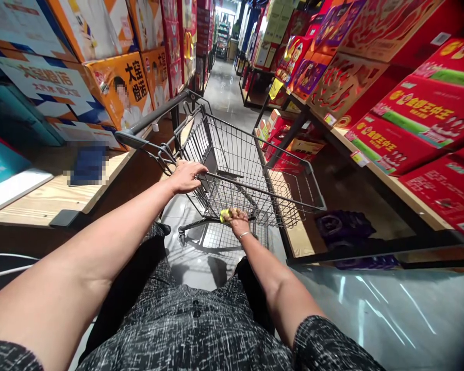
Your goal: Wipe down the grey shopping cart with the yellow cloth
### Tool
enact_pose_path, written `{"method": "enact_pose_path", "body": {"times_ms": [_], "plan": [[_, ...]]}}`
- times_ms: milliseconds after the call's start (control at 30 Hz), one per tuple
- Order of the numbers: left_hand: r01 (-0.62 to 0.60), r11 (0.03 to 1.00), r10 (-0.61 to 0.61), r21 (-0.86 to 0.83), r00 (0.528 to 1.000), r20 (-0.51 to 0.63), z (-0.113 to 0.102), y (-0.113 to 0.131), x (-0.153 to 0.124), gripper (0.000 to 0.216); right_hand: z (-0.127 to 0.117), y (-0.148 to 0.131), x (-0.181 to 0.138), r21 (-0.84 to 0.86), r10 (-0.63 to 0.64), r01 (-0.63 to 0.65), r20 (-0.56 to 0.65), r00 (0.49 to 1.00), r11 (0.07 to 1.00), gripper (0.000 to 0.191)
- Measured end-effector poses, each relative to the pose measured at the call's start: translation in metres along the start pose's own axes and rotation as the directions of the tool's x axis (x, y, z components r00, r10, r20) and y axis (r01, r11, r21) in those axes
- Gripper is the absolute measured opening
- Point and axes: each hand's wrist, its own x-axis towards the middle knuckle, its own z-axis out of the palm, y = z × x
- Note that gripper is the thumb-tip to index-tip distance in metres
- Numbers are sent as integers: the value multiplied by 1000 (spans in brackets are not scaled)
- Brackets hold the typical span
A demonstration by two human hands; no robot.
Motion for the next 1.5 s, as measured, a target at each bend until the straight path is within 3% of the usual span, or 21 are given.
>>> {"method": "enact_pose_path", "body": {"times_ms": [67,167,233,300,400,500,600,700,833,933,1033,1200,1267,1400,1500], "plan": [[0,1000,0,5,1000,-3,0,-1,1,45,12,3,-13,-10,21,-21,16,1000,1000,21],[5,1000,-5,15,1000,-14,0,-2,2,45,11,8,-16,-17,17,-17,8,1000,1000,24],[10,1000,-9,17,1000,-22,0,-4,4,44,-5,14,-7,-8,-1,0,-38,999,1000,35],[16,1000,-16,17,1000,-23,0,-6,6,44,-30,21,8,15,8,-6,-156,988,1000,43],[26,1000,-25,16,999,-24,1,-10,10,44,-71,34,27,70,99,-78,-357,929,994,50],[33,999,-32,26,999,-25,1,-14,14,45,-89,45,33,101,176,-148,-415,892,984,51],[30,999,-29,30,999,-22,1,-20,18,44,-69,50,24,82,156,-135,-359,920,987,48],[34,999,-34,26,999,-24,0,-27,23,44,-23,48,5,71,142,-130,-200,969,989,43],[40,999,-39,19,999,-37,1,-36,29,43,30,45,-17,63,187,-185,-42,981,981,42],[30,1000,-30,7,998,-53,4,-40,30,43,38,43,-17,67,181,-179,-31,983,982,47],[33,999,-30,31,995,-91,7,-39,30,41,9,41,-1,83,136,-131,-62,989,988,50],[91,985,-75,144,991,-113,15,-17,32,42,-90,32,43,105,129,-98,-342,931,990,57],[62,984,-47,164,995,-92,21,1,34,52,-121,30,59,103,186,-159,-361,914,982,64],[-80,987,83,141,996,-13,38,33,34,70,-142,39,65,119,274,-250,-273,922,961,72],[-101,990,105,94,994,-32,45,38,35,69,-141,73,43,126,335,-315,-203,920,941,76]]}}
